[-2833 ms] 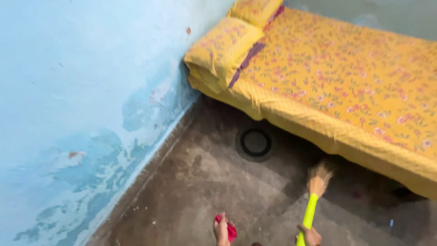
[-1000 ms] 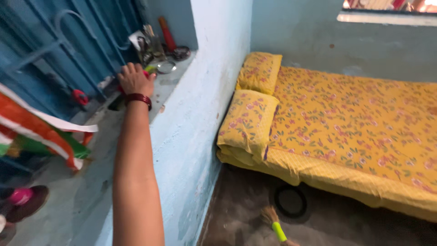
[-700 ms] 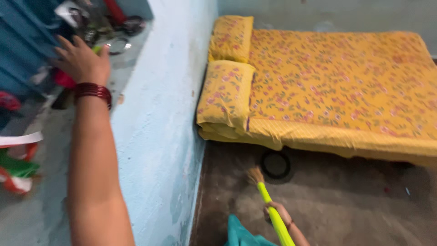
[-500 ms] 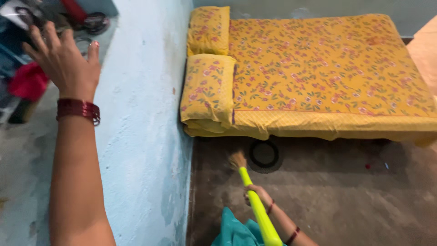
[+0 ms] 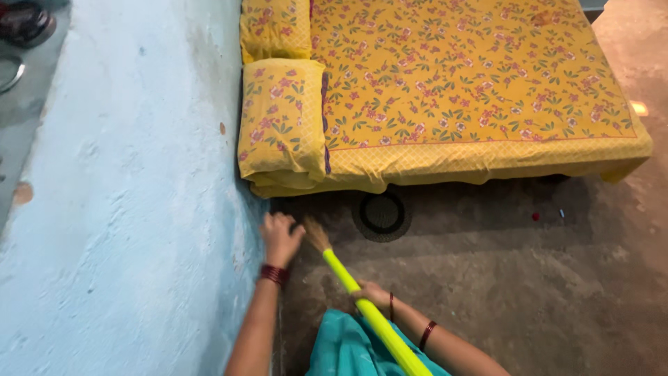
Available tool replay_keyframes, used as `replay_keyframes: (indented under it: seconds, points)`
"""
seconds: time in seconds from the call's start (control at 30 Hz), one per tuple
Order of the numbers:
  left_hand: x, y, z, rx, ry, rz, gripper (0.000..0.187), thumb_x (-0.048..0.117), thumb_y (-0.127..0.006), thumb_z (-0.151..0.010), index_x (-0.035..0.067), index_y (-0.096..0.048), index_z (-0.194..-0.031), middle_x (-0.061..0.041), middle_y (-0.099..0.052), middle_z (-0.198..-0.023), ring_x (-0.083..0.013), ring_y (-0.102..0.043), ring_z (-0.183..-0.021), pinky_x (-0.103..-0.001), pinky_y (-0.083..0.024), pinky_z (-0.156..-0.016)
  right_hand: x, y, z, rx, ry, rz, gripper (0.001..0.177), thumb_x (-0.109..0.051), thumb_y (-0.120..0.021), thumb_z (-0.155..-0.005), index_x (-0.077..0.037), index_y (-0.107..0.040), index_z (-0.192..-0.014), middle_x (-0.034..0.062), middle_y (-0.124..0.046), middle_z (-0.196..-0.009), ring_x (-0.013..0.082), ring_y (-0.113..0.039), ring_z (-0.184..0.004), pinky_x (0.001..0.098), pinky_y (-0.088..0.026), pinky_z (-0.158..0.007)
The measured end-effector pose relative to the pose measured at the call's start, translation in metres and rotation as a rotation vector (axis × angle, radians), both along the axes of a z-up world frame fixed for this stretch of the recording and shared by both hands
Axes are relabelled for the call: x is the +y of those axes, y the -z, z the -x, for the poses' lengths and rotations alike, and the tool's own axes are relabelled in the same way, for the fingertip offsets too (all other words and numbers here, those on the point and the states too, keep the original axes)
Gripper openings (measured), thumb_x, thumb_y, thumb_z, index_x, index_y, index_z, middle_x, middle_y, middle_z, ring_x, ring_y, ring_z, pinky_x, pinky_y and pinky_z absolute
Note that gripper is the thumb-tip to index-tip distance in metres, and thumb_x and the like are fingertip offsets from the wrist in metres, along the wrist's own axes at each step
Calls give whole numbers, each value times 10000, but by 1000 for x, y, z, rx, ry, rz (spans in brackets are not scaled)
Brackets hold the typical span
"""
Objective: The person folds a white cloth and a red cloth, placing them on a nearby surface. Then, the person sweeps the floor with a broom, moving debris toward a dustpan and collecting it.
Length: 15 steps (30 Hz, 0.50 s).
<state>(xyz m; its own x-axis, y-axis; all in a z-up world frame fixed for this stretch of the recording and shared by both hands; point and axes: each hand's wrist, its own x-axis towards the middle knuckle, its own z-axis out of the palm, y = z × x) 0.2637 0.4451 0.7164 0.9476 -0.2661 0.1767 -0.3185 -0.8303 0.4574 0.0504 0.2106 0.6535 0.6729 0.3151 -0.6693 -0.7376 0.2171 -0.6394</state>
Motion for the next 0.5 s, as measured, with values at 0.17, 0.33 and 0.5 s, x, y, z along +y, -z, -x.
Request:
replay_keyframes:
  seconds: [0.17, 0.33, 0.5]
  points:
    - [-81, 84, 70, 519, -21, -37, 407, 453, -836, -761, 197, -763, -1068, -5, -677, -1252, -402, -349, -1428, -622, -301, -1124, -53, 14, 10, -55, -557, 467, 840, -131, -754, -828, -189, -316, -1543, 177, -703, -1148, 261, -706, -924, 384, -587, -772]
    - [-146, 105, 98, 568, 5, -17, 362, 420, -809, -791, 174, -766, -1053, -51, -721, -1177, -336, -493, -1336, -501, -293, -1200, -148, 40, 36, -87, -886, 1091, 664, -232, -618, -919, -267, -383, -1540, 152, -684, -1271, 307, -660, -1140, 442, -544, -942]
    - [-201, 114, 110, 627, 10, 7, 323, 378, -756, -847, 142, -749, -1068, -109, -729, -1123, -286, -628, -1200, -438, -259, -1253, -245, 64, 77, 53, -875, 1293, 589, -214, -419, -1024, -277, -301, -1598, 127, -686, -1291, 319, -673, -1186, 470, -543, -997]
